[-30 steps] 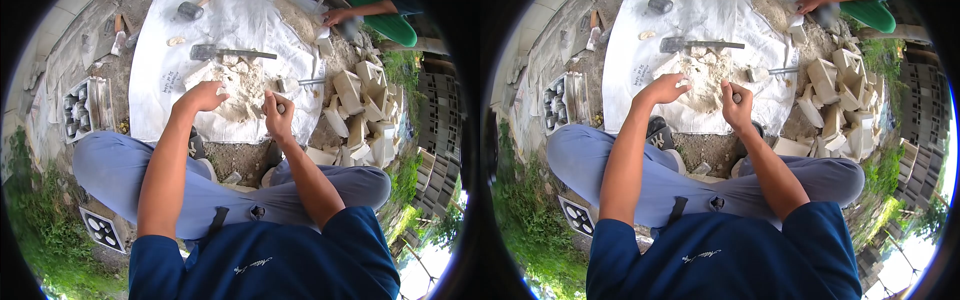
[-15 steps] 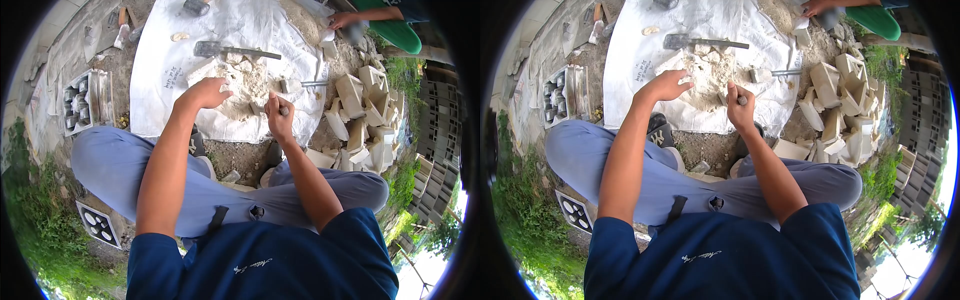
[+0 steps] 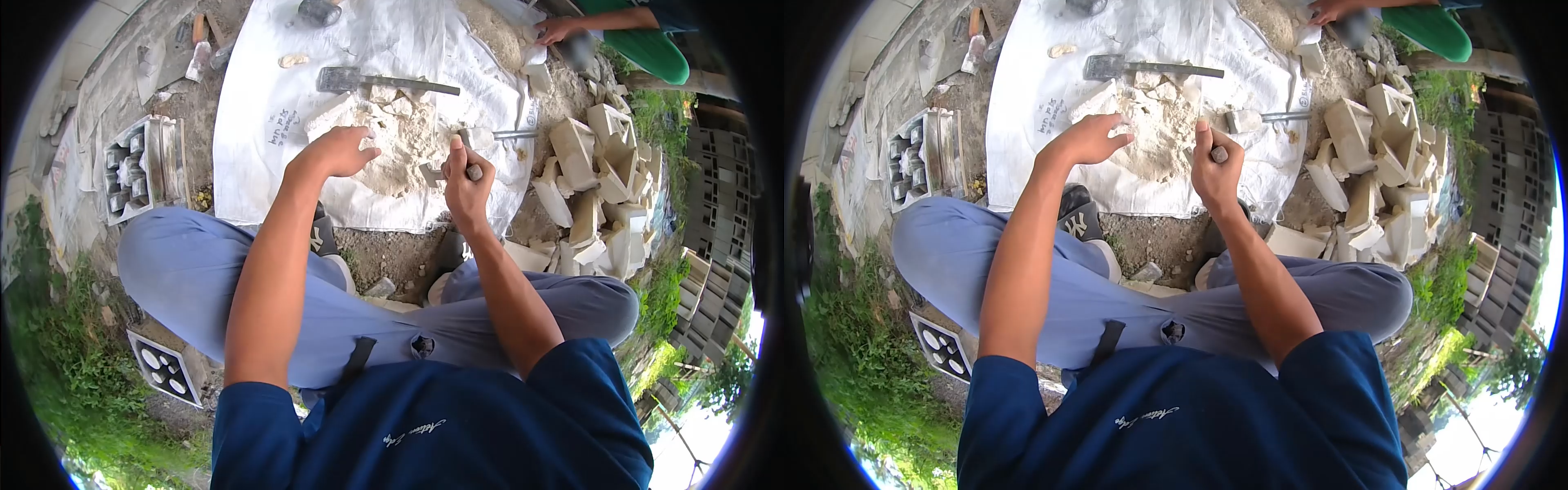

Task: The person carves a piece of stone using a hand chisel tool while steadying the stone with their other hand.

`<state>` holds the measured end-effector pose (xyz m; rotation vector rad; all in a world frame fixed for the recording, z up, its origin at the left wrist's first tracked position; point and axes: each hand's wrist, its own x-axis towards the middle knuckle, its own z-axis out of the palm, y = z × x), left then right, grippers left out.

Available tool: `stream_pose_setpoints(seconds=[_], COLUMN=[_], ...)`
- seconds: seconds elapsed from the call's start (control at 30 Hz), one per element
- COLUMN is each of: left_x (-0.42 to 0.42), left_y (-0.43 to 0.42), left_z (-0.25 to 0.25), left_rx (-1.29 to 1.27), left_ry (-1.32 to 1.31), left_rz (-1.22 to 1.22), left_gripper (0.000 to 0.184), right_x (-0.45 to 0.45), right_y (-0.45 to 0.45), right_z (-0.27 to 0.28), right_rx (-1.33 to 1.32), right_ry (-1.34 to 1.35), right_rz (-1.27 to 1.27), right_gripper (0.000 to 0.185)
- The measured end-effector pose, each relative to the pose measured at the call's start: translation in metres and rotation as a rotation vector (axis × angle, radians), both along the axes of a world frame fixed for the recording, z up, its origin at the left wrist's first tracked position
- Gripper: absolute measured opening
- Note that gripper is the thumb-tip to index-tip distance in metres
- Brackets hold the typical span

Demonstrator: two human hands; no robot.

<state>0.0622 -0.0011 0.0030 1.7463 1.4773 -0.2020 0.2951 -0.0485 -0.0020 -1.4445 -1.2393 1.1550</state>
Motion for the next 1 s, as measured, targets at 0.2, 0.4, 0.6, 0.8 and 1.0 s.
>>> stream_pose_setpoints(seconds=[0.2, 0.4, 0.6, 0.8, 1.0], left_x=[0.001, -0.002, -0.001, -0.001, -0.001], left_y=[0.002, 0.001, 0.003, -0.002, 0.003], left_z=[0.001, 0.001, -0.003, -0.004, -0.006], left_rx=[-0.008, -0.001, -0.030, 0.013, -0.012], left_ry=[-0.026, -0.026, -0.011, -0.009, -0.015], left_rz=[0.030, 0.033, 0.022, 0.029, 0.016], left_gripper=[0.058, 0.058, 0.060, 0.060, 0.060], right_x=[0.000, -0.005, 0.007, 0.012, 0.002], right_y=[-0.004, 0.000, 0.011, 0.003, 0.007], right_z=[-0.017, 0.006, -0.014, -0.031, 0.002], right_rx=[0.013, 0.121, 0.030, 0.055, 0.057], right_ry=[-0.212, -0.019, -0.022, -0.092, 0.010], right_rz=[0.103, 0.015, -0.030, 0.013, -0.069], right_gripper=[0.054, 0.054, 0.054, 0.052, 0.053])
